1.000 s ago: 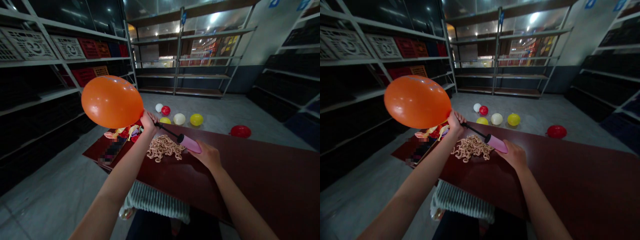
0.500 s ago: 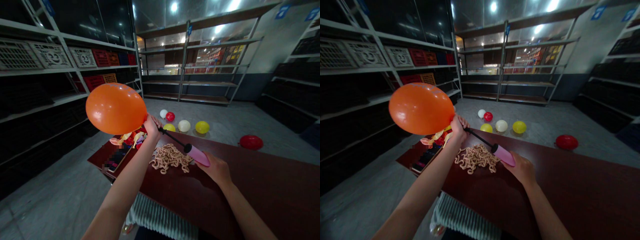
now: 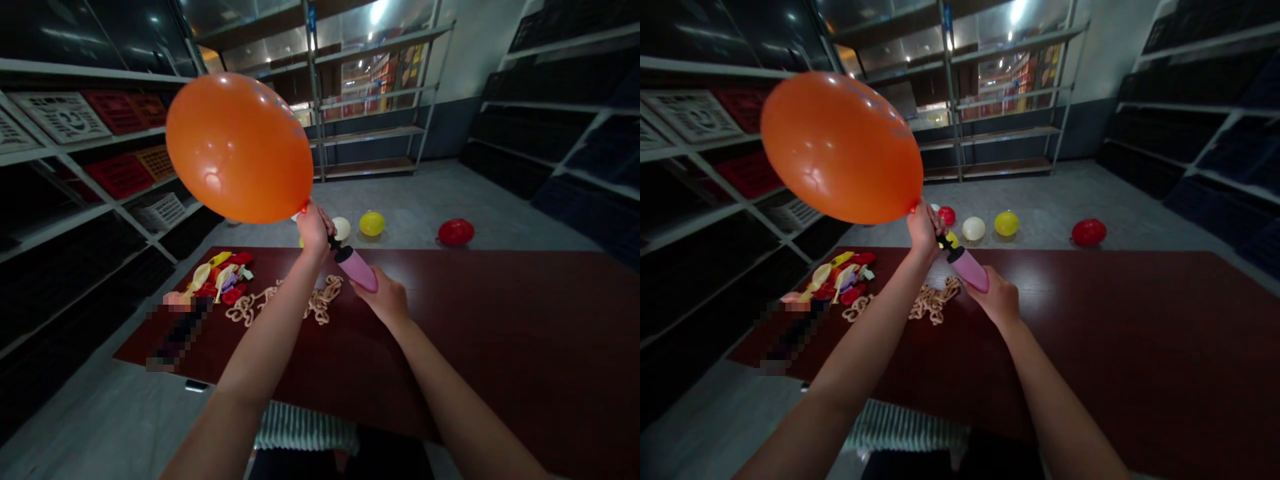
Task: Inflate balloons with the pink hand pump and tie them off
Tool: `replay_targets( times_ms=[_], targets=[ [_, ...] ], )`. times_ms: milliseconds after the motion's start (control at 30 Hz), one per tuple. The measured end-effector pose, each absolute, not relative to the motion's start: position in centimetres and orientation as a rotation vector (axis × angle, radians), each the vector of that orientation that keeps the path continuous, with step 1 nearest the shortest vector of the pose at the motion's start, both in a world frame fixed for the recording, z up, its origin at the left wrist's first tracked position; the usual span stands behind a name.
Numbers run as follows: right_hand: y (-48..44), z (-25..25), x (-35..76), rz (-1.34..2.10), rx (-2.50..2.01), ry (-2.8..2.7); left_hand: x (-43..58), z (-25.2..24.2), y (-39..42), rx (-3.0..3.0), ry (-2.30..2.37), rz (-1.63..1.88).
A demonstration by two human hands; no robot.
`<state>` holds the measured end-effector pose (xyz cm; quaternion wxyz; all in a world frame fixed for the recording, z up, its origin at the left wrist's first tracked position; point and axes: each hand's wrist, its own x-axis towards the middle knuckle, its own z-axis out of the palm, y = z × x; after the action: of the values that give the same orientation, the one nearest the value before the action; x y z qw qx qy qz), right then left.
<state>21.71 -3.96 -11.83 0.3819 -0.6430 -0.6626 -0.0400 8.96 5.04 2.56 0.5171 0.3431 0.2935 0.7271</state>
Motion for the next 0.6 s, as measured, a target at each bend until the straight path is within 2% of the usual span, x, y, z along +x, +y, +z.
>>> replay_targets(
  times_ms=[233,600],
  targets=[
    [-4.1,-11.2,21.6,-0.051,-1.65,-1.671,10.3,1.5,4.6,0.775,0.739,1.71],
    [-4.2,-11.8,21.6,-0.223,-1.516,-1.88,1.3,3.0,4.1,0.591,0.669,1.818]
  ],
)
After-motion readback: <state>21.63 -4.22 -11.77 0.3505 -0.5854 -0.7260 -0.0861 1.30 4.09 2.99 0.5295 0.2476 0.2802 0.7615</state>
